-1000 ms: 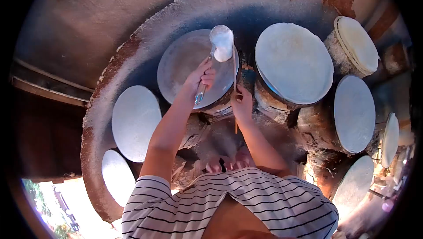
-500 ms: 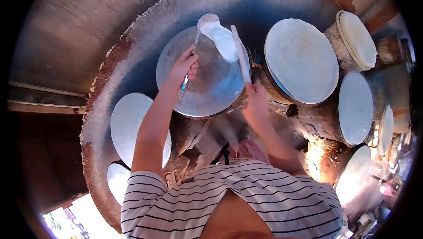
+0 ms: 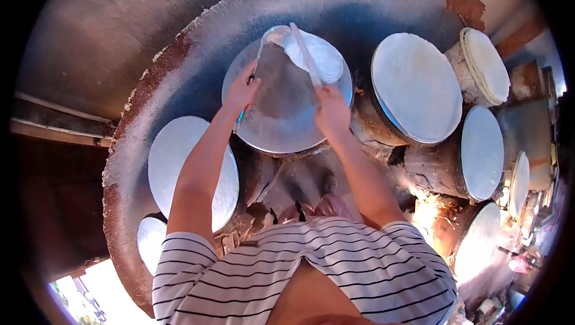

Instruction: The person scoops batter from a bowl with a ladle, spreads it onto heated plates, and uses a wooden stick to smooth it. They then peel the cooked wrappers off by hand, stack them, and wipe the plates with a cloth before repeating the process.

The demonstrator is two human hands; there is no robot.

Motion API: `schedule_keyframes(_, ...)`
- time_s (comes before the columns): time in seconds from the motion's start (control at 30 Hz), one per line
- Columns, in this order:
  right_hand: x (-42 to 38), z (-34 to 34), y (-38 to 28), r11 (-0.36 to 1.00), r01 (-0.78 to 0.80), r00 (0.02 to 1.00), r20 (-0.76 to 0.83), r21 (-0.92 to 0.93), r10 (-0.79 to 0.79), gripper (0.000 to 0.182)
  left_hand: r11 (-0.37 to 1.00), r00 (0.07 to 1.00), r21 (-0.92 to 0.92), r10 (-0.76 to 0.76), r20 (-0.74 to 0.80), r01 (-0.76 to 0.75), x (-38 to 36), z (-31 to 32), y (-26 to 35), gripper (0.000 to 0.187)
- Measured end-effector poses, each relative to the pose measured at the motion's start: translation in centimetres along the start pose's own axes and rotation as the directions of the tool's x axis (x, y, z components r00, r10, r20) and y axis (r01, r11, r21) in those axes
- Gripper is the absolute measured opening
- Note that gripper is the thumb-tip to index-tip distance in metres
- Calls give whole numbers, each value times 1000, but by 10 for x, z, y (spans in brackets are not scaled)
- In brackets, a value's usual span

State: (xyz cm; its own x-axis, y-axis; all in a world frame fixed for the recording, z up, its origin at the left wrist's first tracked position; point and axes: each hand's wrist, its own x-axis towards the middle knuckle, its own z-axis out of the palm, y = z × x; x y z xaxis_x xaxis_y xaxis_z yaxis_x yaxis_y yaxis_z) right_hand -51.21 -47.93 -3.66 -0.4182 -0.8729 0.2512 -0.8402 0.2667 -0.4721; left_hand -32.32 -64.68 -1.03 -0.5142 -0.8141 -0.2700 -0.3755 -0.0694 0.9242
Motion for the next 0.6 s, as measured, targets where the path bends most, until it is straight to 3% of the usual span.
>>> schedule_keyframes(0.03, 6, -12, 6, 997, 5, 999, -47, 73, -1, 39, 996, 998, 79, 32, -46, -28, -1, -2, -1, 54)
schedule_keyframes(0.07, 2, -23, 9, 997, -57, 998, -13, -49, 56, 39, 986, 996, 163, 52, -77, -39, -1, -5, -3, 53)
schedule_keyframes(0.1, -15, -27, 19, 995, -94, 996, -12, -43, 94, 38, 997, 996, 63, -41, -80, 46, -13, -6, 6, 55)
schedule_keyframes(0.17, -39, -32, 18, 989, -119, 992, 34, -84, 122, 37, 996, 995, 77, -42, -90, 49, -28, -10, 2, 55)
schedule_keyframes(0.23, -33, -3, 6, 998, -39, 998, 48, -51, 42, 37, 991, 994, 135, 14, -108, 1, -34, -10, 9, 55)
schedule_keyframes(0.3, -4, 7, -14, 998, 44, 998, 53, -37, -42, 37, 997, 995, -77, 3, -105, -11, -34, -7, 3, 55)
schedule_keyframes(0.4, 11, -19, 1, 998, 32, 999, 37, -60, -30, 36, 904, 988, -427, -97, -120, 37, -57, -15, 19, 53)
schedule_keyframes(0.47, -4, -31, 23, 1000, 29, 999, -27, -7, -29, 34, 740, 982, -670, -161, -100, 53, -90, -22, 23, 51)
schedule_keyframes(0.6, 5, 8, -4, 978, 162, 987, -15, 129, -161, 34, 473, 992, -881, -116, -46, 14, -129, -32, 27, 46)
